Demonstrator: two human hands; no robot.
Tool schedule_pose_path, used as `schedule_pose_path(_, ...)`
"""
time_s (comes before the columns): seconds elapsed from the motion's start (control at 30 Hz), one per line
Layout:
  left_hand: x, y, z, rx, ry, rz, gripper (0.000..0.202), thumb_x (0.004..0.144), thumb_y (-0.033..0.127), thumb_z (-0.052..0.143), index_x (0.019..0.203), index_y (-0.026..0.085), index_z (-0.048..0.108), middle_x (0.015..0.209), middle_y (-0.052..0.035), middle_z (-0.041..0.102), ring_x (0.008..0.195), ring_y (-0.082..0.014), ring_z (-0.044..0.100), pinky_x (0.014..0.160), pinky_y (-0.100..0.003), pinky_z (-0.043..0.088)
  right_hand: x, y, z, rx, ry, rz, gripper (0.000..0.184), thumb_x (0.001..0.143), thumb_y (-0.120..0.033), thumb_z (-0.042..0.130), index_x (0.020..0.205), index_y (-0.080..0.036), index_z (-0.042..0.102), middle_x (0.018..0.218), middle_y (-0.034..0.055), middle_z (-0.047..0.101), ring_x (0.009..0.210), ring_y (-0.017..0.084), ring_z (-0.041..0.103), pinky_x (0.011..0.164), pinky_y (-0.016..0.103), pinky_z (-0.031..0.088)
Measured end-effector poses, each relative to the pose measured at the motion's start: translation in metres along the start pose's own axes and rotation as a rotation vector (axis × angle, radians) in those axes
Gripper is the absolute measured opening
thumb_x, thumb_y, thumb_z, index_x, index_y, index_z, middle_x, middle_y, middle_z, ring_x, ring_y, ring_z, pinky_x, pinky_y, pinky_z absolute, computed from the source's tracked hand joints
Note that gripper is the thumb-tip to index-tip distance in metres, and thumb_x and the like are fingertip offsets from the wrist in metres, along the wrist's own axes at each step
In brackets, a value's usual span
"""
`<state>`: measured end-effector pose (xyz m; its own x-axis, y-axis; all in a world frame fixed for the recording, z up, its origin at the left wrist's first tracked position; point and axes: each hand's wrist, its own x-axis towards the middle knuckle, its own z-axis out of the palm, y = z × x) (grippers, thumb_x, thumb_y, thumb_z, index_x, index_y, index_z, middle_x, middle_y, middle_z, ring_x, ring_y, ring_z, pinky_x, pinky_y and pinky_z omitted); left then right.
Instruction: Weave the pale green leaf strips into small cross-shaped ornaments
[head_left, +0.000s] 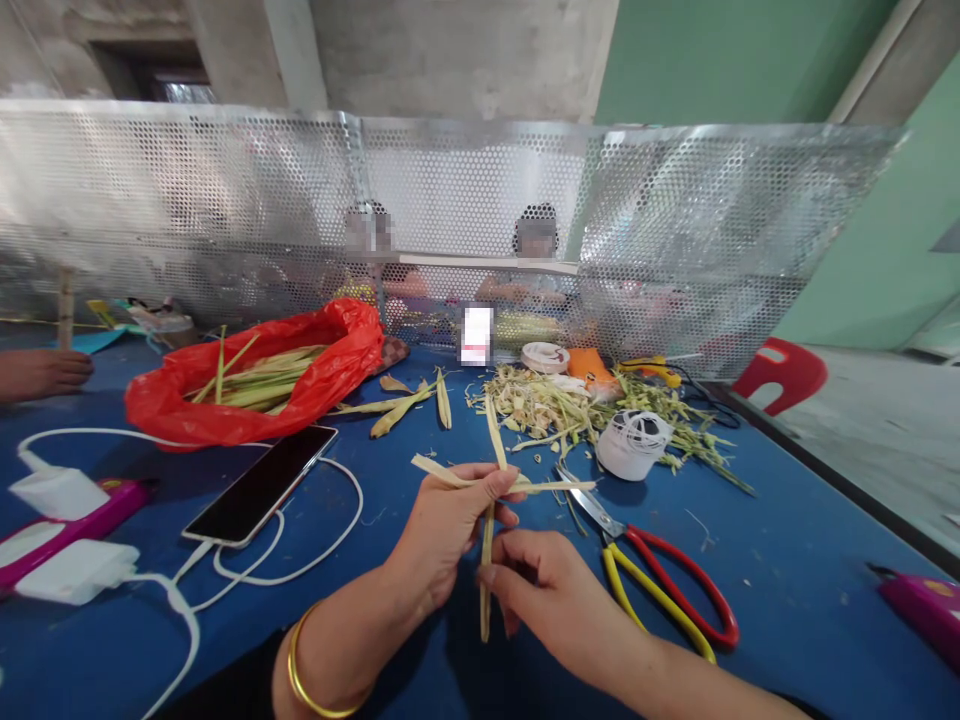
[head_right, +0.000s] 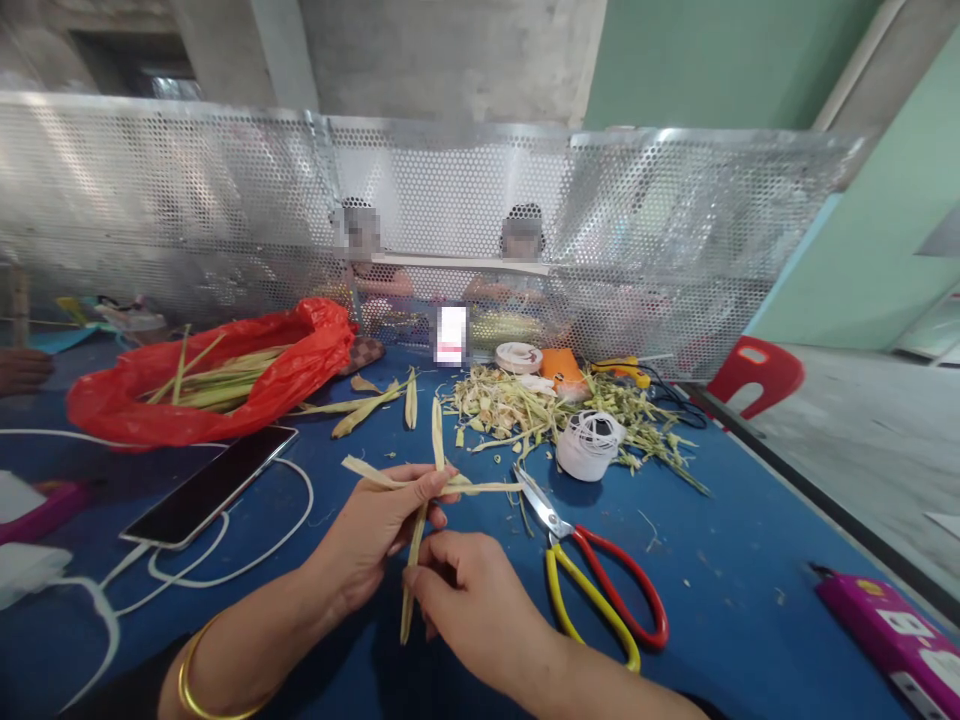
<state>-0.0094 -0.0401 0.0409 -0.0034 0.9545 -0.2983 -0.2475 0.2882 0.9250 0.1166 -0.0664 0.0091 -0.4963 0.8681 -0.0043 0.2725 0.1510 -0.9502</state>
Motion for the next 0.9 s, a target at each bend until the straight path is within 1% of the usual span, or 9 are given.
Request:
schedule_pose_path(0.07,0.002,0.000,-0.003,0.018,-0.027,0.009,0.032,0.067,0.037,0.076,0.085,0.012,0.068,0.068,-0.0058,0.070,0.048,-0.0067,0.054,0.035,-0.014,0.022,-0.004,-0.003,-0.010,-0.333,0.141,-0.247,0.019,0.089,-0.025,0.048,0.074,-0.019,0.059,0.066,0.0003,0.060,0.058,0.012,0.054,0.054,0.022,0.041)
schedule_pose_path(0.17,0.004,0.001,-0.007,0.045,-0.065,0.036,0.032,0.067,0.038,0.075,0.085,0.013,0.067,0.067,-0.0038,0.069,0.047,-0.0063,0.052,0.035,-0.015,0.019,-0.004,-0.011,-0.029,-0.783,0.502,-0.651,0.015,0.091,-0.022,0.050,0.086,-0.017,0.063,0.075,0.0052,0.063,0.071,0.017,0.057,0.068,0.029,0.042)
schedule_pose_path(0.23,0.004,0.001,-0.007,0.069,-0.084,0.059,0.032,0.068,0.040,0.074,0.084,0.013,0.068,0.065,-0.0028,0.067,0.048,-0.0062,0.051,0.036,-0.015,0.018,0.000,-0.016,-0.040,-0.985,0.649,-0.703,0.015,0.090,-0.026,0.054,0.090,-0.016,0.065,0.084,0.0092,0.065,0.082,0.022,0.058,0.077,0.035,0.039)
schedule_pose_path(0.27,0.004,0.002,-0.008,0.081,-0.089,0.063,0.031,0.068,0.039,0.073,0.084,0.013,0.068,0.064,-0.0022,0.066,0.048,-0.0063,0.050,0.037,-0.016,0.019,0.003,-0.016,-0.044,-1.026,0.647,-0.691,0.017,0.091,-0.027,0.053,0.090,-0.016,0.066,0.086,0.0095,0.065,0.086,0.023,0.058,0.081,0.037,0.038)
schedule_pose_path(0.4,0.003,0.003,-0.006,0.134,-0.072,0.056,0.033,0.061,0.034,0.079,0.085,0.014,0.071,0.055,0.0022,0.059,0.047,-0.0060,0.044,0.039,-0.017,0.020,0.010,-0.011,-0.047,-1.115,0.510,-0.629,0.023,0.094,-0.022,0.047,0.080,-0.019,0.065,0.067,0.0008,0.061,0.069,0.016,0.055,0.091,0.038,0.032)
schedule_pose_path(0.57,0.004,0.006,-0.006,0.181,0.004,0.091,0.028,0.061,0.031,0.078,0.082,0.014,0.074,0.061,-0.0008,0.065,0.046,-0.0056,0.040,0.042,-0.019,0.025,0.007,-0.012,-0.048,-1.093,0.496,-0.617,0.025,0.092,-0.016,0.046,0.075,-0.018,0.064,0.063,0.0003,0.058,0.064,0.015,0.052,0.088,0.036,0.033)
schedule_pose_path(0.67,0.006,0.008,-0.008,0.207,0.018,0.106,0.028,0.062,0.033,0.077,0.082,0.014,0.074,0.063,-0.0029,0.067,0.048,-0.0067,0.042,0.043,-0.019,0.027,0.005,-0.019,-0.055,-0.945,0.454,-0.566,0.026,0.092,-0.018,0.046,0.072,-0.018,0.063,0.062,0.0002,0.059,0.062,0.014,0.052,0.083,0.035,0.035)
schedule_pose_path(0.77,0.006,0.009,-0.009,0.246,0.000,0.121,0.028,0.060,0.033,0.078,0.081,0.014,0.075,0.061,-0.0024,0.066,0.047,-0.0078,0.043,0.043,-0.020,0.028,0.007,-0.021,-0.065,-0.697,0.366,-0.412,0.022,0.091,-0.026,0.049,0.076,-0.020,0.064,0.072,0.0012,0.064,0.069,0.015,0.056,0.076,0.032,0.038)
schedule_pose_path(0.9,0.002,0.010,-0.008,0.336,-0.167,0.078,0.028,0.059,0.031,0.078,0.081,0.015,0.074,0.062,-0.0016,0.066,0.047,-0.0082,0.044,0.043,-0.020,0.027,0.013,-0.017,-0.069,-0.229,0.301,-0.103,0.025,0.086,-0.040,0.053,0.083,-0.020,0.067,0.082,0.0028,0.066,0.075,0.017,0.058,0.067,0.028,0.041)
